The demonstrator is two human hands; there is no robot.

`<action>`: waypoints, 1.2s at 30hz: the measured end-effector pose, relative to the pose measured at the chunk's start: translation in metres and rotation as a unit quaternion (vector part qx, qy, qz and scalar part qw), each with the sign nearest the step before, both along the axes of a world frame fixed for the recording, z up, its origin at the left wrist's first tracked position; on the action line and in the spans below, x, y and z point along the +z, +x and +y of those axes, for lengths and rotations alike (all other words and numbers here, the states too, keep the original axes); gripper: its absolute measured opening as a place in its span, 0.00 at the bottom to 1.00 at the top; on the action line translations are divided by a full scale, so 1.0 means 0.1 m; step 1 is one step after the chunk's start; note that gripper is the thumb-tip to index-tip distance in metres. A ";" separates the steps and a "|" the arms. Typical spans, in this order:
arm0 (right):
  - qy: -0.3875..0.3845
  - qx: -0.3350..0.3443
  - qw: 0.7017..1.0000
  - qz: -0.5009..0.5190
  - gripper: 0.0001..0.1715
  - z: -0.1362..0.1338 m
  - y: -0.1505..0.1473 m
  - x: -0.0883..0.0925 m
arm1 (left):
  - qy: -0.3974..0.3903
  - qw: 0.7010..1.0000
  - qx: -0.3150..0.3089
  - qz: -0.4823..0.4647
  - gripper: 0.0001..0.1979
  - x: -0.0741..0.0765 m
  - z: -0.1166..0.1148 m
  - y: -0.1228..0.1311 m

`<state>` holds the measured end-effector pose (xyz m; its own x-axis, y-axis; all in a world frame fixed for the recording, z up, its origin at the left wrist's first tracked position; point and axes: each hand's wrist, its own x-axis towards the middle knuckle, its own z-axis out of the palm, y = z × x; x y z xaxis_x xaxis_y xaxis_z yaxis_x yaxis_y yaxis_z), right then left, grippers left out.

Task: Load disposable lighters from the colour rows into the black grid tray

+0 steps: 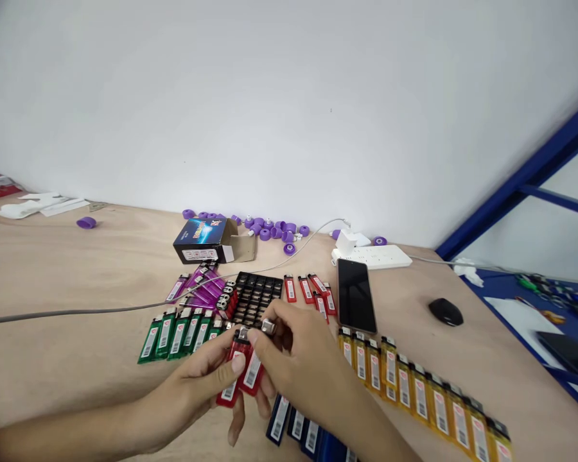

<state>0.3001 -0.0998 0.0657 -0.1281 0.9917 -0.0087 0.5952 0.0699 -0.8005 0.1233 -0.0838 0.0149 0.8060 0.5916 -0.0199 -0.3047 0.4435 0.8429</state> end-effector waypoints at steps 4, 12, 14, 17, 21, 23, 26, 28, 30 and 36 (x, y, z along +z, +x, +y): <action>0.001 0.015 0.998 0.057 0.17 0.03 0.15 0.08 | -0.047 0.998 0.021 0.033 0.18 0.03 -0.01 -0.01; -0.006 0.032 0.999 0.022 0.24 0.02 0.19 0.07 | -0.149 0.984 0.031 0.093 0.26 0.07 0.07 -0.08; -0.001 0.024 1.000 0.017 0.25 0.03 0.18 0.06 | -0.160 0.982 0.025 0.094 0.27 0.08 0.08 -0.08; 0.004 0.014 1.000 0.024 0.27 0.04 0.18 0.03 | -0.157 0.982 0.030 0.097 0.27 0.08 0.09 -0.08; -0.023 0.035 0.998 0.053 0.25 0.05 0.17 -0.03 | -0.122 0.986 0.042 0.107 0.27 0.07 0.11 -0.07; -0.035 0.049 0.997 0.055 0.22 0.05 0.15 -0.07 | -0.108 0.987 0.036 0.111 0.26 0.07 0.11 -0.08; -0.067 0.058 0.993 0.073 0.17 0.06 0.11 -0.11 | -0.086 0.990 0.013 0.110 0.24 0.09 0.10 -0.07; -0.087 0.059 0.989 0.107 0.15 0.07 0.09 -0.14 | -0.068 0.993 0.008 0.100 0.23 0.09 0.08 -0.06; -0.091 0.068 0.982 0.148 0.15 0.08 0.08 -0.17 | -0.053 0.995 0.017 0.088 0.24 0.10 0.06 -0.05; -0.029 0.031 0.980 0.193 0.20 0.16 0.16 -0.19 | 0.157 0.967 0.059 0.191 0.19 0.18 0.25 -0.15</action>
